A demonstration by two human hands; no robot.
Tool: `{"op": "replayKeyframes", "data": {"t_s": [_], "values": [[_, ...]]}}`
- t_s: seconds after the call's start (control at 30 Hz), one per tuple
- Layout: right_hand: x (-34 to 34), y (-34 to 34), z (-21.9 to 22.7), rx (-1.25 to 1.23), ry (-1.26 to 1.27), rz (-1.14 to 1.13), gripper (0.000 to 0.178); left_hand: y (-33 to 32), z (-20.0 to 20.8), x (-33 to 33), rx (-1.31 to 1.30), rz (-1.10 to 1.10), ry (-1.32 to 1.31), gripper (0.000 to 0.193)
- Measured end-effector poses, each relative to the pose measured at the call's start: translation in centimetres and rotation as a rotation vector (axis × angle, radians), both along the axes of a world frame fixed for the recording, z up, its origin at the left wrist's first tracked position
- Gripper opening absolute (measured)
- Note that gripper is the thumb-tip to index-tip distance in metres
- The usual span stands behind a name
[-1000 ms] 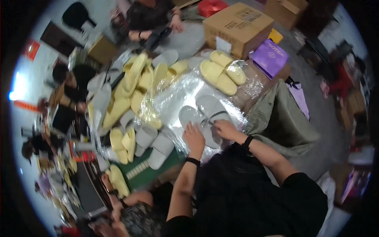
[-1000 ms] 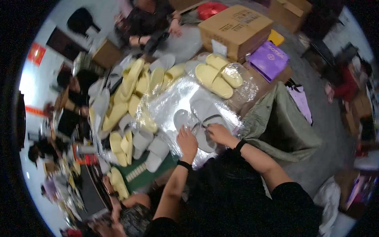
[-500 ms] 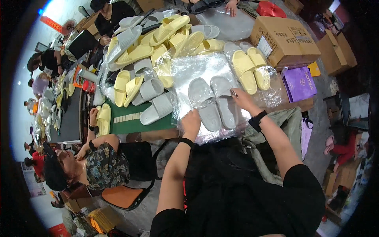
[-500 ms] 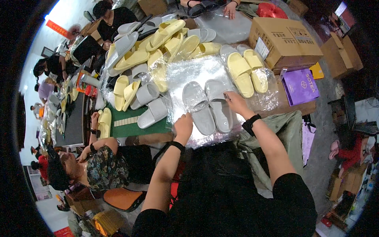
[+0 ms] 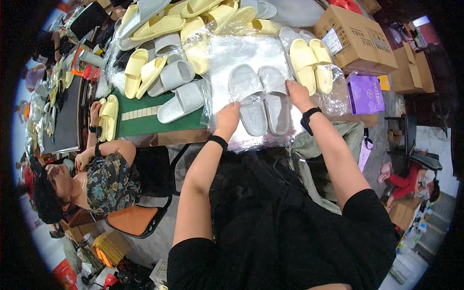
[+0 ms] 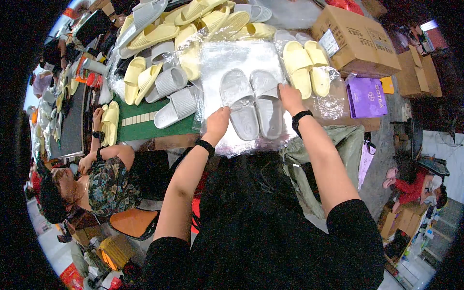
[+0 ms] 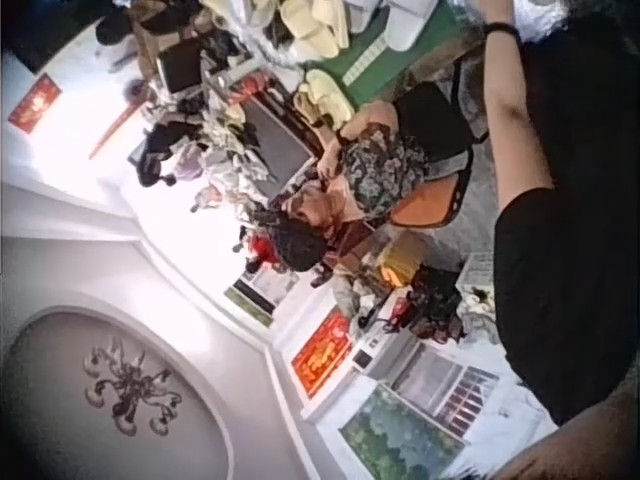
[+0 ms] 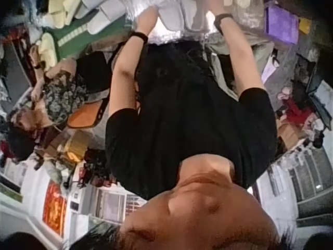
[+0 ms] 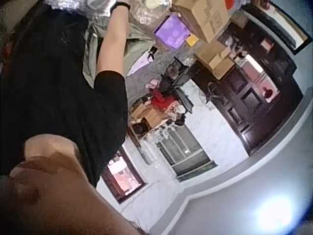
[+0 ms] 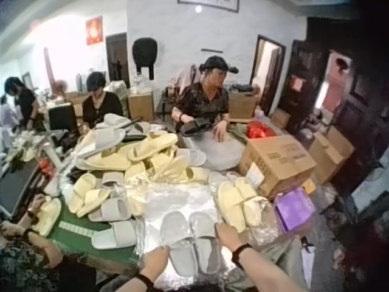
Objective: The recorder is assembling foam sandals/slides by pairing them and putting them into plastic bags for packaging.
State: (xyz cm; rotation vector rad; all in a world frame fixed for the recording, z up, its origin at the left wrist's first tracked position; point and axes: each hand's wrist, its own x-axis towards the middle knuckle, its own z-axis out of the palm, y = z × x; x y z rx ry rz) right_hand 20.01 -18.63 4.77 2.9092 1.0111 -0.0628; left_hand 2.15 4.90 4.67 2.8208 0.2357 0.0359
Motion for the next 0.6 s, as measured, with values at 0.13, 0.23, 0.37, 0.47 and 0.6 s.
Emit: {"op": "replayKeyframes", "data": {"t_s": [0.13, 0.23, 0.37, 0.47, 0.6], "values": [[0.6, 0.4, 0.2, 0.034, -0.024, 0.012, 0.019, 1.4, 0.0, -0.5, -0.147, -0.056, 0.066, 0.013], [1.1, 0.9, 0.5, 0.064, -0.146, 0.075, 0.027, 1.7, -0.5, -0.8, -0.154, -0.098, 0.063, 0.014], [0.9, 2.4, 0.8, -0.002, -0.162, 0.148, 0.028, 2.2, -1.6, -0.9, -0.153, -0.101, 0.07, 0.012], [1.3, 2.3, 0.7, -0.071, -0.159, 0.24, 0.025, 1.8, -1.7, -0.5, -0.117, -0.116, 0.056, 0.012], [1.4, 2.3, 0.5, -0.114, -0.201, 0.282, 0.018, 1.9, -1.8, -0.3, -0.139, -0.137, 0.082, 0.011]]}}
